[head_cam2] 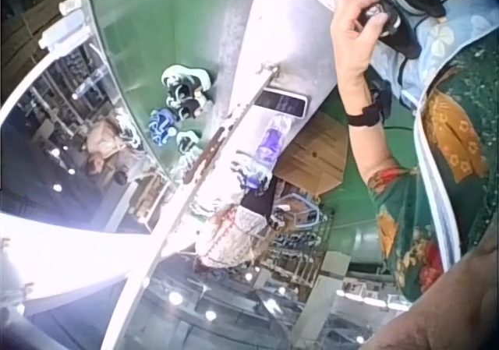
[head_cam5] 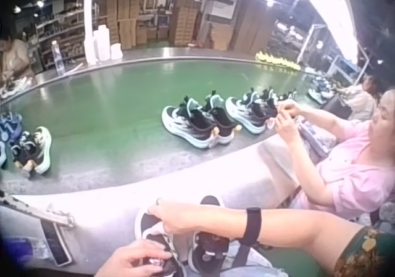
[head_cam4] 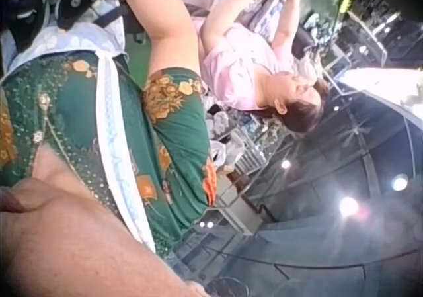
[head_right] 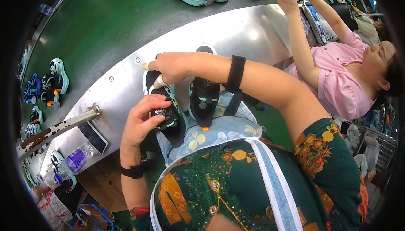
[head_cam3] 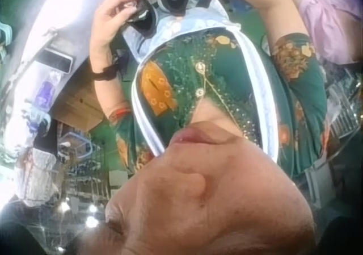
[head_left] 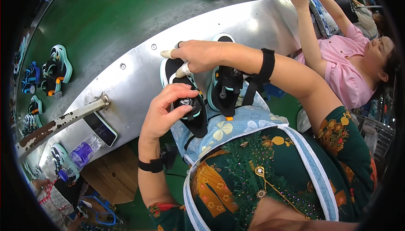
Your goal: Using a cleaning solution and cloth to wipe down the exterior of newly manufactured shoes on a conveyor belt.
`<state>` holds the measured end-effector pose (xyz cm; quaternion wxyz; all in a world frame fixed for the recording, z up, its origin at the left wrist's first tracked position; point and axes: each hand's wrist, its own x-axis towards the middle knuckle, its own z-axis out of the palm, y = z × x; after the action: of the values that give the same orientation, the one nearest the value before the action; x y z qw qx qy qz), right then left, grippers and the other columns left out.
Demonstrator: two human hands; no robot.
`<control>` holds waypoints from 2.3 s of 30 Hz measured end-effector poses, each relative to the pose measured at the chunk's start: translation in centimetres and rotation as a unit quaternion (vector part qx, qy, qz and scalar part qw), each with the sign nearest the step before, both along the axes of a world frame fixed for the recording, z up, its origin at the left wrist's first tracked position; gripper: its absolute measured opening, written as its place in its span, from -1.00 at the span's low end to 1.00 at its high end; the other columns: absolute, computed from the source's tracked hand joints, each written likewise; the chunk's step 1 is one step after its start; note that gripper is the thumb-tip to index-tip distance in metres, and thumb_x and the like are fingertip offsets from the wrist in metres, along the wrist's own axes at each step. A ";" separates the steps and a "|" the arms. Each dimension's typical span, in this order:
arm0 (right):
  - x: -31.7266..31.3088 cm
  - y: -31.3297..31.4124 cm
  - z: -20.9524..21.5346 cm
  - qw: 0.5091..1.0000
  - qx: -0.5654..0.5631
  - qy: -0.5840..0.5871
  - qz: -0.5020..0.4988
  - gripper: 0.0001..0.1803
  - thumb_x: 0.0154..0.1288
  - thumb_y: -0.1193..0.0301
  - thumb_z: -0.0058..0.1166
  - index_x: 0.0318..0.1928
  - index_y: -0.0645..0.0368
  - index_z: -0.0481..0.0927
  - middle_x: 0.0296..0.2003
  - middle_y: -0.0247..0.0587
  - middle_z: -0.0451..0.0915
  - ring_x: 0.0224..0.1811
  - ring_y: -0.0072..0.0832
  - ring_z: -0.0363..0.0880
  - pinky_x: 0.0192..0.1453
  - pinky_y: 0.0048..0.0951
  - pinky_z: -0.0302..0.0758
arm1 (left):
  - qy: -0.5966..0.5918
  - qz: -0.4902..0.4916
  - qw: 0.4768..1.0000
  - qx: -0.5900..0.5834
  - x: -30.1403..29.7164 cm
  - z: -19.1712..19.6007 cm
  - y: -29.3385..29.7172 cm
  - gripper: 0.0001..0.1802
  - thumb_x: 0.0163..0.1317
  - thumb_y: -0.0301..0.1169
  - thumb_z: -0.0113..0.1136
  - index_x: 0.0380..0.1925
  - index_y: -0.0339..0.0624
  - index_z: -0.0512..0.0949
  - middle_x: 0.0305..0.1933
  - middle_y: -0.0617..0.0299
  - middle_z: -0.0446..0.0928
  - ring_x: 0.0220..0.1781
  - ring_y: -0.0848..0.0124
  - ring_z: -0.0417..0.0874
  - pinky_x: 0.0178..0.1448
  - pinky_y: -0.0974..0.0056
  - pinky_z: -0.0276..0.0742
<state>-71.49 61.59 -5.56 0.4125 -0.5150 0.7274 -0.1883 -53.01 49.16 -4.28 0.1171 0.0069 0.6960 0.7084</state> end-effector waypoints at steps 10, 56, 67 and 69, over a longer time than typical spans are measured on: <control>-0.3 0.4 -0.5 0.999 -0.030 -0.016 -0.007 -0.24 0.21 0.18 0.22 0.39 0.01 0.26 -0.05 0.21 0.52 0.02 0.04 0.51 0.08 -0.16 0.43 | 0.001 0.082 0.989 -0.127 0.3 0.9 1.5 -0.52 -0.03 -0.51 0.33 -0.01 -0.28 0.56 -0.07 0.21 0.51 -0.05 0.40 0.51 0.01 0.38 0.37; -0.6 0.6 -2.3 0.999 -0.027 -0.023 -0.034 -0.42 0.24 0.26 0.18 0.27 0.07 0.42 -0.09 0.16 0.55 0.01 0.01 0.52 0.07 -0.17 0.44 | 0.016 -0.036 0.999 -0.035 -0.1 -1.7 -0.6 -0.62 0.00 -0.29 0.37 -0.16 -0.17 0.62 0.05 0.16 0.60 0.44 0.05 0.28 0.48 0.01 0.02; 4.4 4.5 4.0 0.981 -0.156 -0.111 0.035 -0.56 0.17 0.32 0.26 0.07 0.07 0.51 -0.32 -0.05 0.37 -0.27 -0.11 0.48 -0.16 -0.22 0.42 | -0.044 0.235 0.956 -0.169 4.2 -2.1 5.4 0.13 -0.13 -0.23 0.53 0.39 -0.28 0.06 0.47 -0.17 0.02 0.52 -0.03 0.03 0.50 0.03 0.02; 5.4 4.9 3.7 0.985 -0.144 -0.093 0.001 -0.55 0.16 0.33 0.26 0.07 0.07 0.49 -0.30 -0.08 0.34 -0.26 -0.12 0.46 -0.17 -0.24 0.40 | -0.052 0.249 0.955 -0.155 3.7 -2.1 6.6 0.05 -0.09 -0.34 0.50 0.37 -0.31 0.08 0.45 -0.18 0.04 0.50 -0.03 0.07 0.48 0.04 0.05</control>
<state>-66.09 66.44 -1.91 0.4002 -0.5497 0.6508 -0.3377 -49.32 55.78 -6.35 -0.0276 -0.2217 0.7700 0.5976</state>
